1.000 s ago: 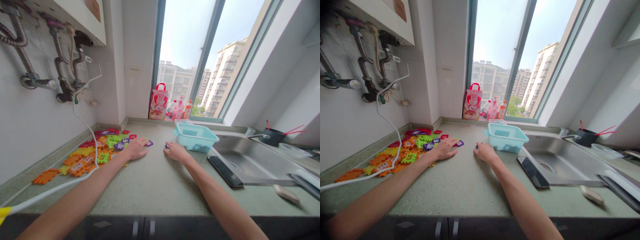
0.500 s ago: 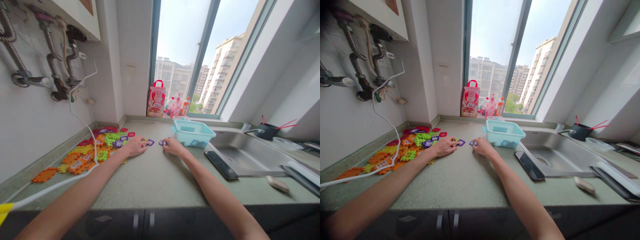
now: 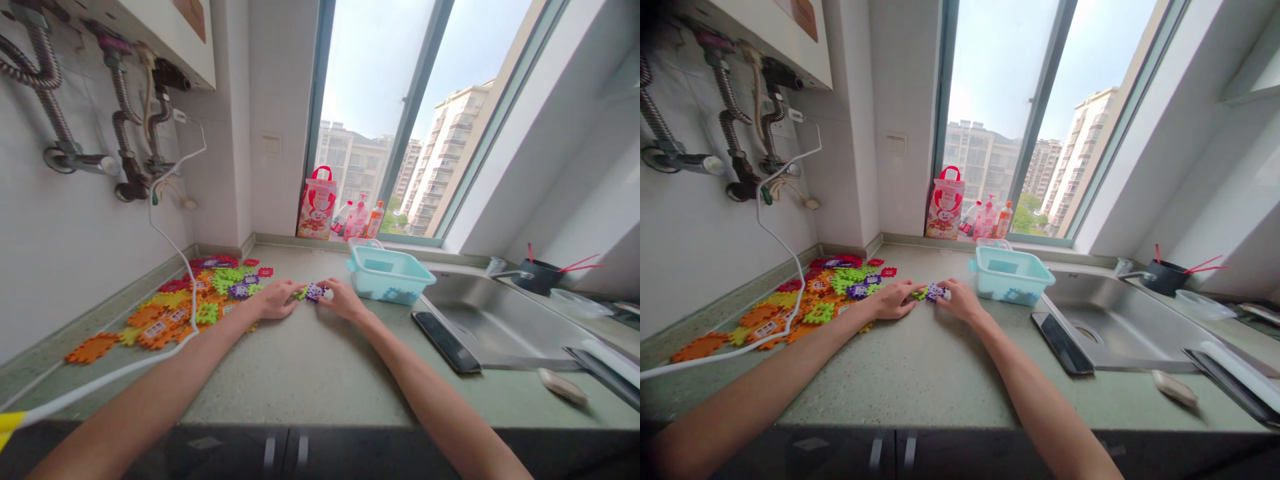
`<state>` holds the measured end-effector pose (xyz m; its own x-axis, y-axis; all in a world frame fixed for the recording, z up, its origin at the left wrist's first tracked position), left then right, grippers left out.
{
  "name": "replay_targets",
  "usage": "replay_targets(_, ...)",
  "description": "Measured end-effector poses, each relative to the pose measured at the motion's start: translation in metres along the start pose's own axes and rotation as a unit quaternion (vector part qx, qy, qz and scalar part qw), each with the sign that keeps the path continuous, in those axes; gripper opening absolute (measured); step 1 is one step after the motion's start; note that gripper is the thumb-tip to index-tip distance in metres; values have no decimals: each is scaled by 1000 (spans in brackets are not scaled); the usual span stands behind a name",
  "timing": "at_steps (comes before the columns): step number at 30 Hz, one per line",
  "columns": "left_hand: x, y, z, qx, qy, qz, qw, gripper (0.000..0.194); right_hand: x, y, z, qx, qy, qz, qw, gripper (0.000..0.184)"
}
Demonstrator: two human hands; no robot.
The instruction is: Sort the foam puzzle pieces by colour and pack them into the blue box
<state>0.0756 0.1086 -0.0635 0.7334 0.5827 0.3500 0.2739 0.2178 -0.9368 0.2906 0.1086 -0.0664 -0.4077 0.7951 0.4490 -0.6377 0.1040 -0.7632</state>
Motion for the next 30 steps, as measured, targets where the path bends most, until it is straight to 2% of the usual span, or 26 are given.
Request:
replay_targets(4,0,2,1,1,-7,7,1000,52,0,12,6,-24,16,37,999,31)
replay_targets(13,1,5,3,10,-12,5,1000,49,4,7,13,-46,56,38,997,31)
replay_targets(20,8,0,-4,75,-34,-2,997,41,4,-1,28,-113,18,52,992,33)
replay_targets(25,11,-3,-9,103,-34,-17,994,37,4,-1,34,-170,-22,57,984,26)
replay_targets(28,10,-3,-4,112,-70,-19,991,38,2,-5,37,-190,-24,51,980,24)
replay_targets(30,7,-4,2,108,-105,-18,988,42,1,-16,40,-188,-27,28,981,24)
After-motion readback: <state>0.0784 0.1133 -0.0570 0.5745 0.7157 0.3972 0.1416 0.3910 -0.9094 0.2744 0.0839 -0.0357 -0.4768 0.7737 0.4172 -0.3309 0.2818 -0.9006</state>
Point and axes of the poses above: each hand's wrist, its own x-axis towards the middle knuckle, its own y-axis out of the palm, z = x × y, the point moved 5 cm from there along x, towards the middle knuckle, and after that the axes turned 10 degrees about x, right-handed, at the moved point
